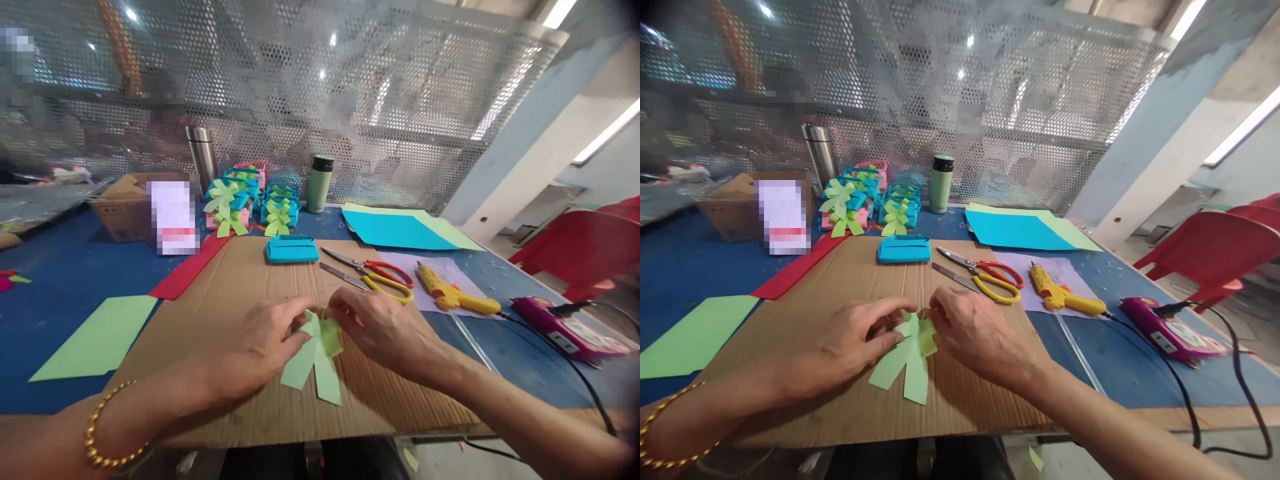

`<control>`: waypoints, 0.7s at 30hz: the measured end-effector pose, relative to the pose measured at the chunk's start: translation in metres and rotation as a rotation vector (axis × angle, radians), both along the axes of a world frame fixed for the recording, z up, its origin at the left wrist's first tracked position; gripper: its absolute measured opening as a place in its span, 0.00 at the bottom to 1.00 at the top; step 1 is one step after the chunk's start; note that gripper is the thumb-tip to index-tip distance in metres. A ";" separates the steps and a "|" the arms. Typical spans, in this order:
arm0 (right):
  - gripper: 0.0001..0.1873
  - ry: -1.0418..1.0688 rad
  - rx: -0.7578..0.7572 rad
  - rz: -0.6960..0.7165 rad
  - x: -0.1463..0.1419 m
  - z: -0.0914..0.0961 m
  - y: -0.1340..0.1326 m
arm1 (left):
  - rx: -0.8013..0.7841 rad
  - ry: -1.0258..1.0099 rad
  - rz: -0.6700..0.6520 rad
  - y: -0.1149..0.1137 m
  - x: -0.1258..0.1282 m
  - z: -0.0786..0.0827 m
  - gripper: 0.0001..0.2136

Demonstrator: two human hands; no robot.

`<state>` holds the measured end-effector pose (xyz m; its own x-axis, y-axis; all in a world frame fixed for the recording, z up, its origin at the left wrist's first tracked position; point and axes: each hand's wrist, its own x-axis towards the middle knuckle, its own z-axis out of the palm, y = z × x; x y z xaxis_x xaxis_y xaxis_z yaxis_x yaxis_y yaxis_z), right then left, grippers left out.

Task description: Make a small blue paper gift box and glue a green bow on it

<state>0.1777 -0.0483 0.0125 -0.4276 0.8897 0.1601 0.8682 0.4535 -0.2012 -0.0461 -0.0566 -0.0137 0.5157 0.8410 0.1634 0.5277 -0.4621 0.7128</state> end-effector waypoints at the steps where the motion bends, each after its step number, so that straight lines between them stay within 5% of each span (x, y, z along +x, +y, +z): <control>1: 0.07 0.018 -0.030 -0.024 -0.001 0.001 0.000 | 0.016 -0.020 0.014 0.001 0.000 -0.003 0.16; 12: 0.09 0.539 -0.472 -0.100 -0.005 -0.009 0.008 | 0.183 -0.154 0.096 -0.001 0.001 -0.011 0.19; 21: 0.15 0.552 -0.462 -0.107 -0.009 0.003 0.000 | 0.105 -0.279 0.189 -0.003 0.003 -0.004 0.20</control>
